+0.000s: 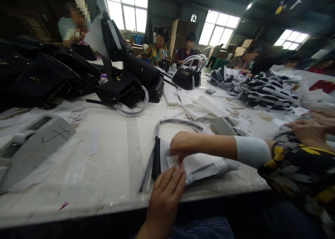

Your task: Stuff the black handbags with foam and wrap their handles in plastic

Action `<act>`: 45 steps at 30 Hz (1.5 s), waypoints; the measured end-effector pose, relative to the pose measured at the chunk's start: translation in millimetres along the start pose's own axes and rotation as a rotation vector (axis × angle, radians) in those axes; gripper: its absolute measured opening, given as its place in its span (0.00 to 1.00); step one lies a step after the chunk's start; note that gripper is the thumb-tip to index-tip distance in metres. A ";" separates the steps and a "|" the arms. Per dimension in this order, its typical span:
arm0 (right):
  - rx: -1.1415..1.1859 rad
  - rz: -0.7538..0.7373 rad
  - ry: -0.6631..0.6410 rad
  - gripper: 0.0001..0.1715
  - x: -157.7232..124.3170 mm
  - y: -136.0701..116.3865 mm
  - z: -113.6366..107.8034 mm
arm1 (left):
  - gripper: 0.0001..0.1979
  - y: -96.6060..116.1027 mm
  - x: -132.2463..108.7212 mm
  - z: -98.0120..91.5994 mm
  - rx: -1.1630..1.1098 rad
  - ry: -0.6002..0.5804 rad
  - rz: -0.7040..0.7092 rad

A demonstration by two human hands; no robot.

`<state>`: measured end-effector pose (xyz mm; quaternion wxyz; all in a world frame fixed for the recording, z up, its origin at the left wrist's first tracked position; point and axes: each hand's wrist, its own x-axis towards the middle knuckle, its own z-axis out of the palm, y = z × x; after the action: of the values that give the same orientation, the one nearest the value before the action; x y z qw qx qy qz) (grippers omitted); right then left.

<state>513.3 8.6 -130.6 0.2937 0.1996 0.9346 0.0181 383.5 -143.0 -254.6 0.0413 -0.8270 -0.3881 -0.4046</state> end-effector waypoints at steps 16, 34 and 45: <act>0.895 0.115 0.120 0.29 36.8 75.7 52.3 | 0.17 4.2 2.4 3.8 0.013 0.105 -0.020; 1.216 0.383 0.231 0.39 14.0 40.2 69.1 | 0.17 6.0 2.2 4.5 0.106 0.114 0.029; 0.990 0.608 0.624 0.17 4.6 17.3 69.9 | 0.19 2.7 -3.3 9.2 0.138 0.160 0.072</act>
<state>555.1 20.4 -188.3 -0.1358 0.5515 0.7758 -0.2749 390.0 -143.3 -262.5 0.1436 -0.8006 -0.3807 -0.4399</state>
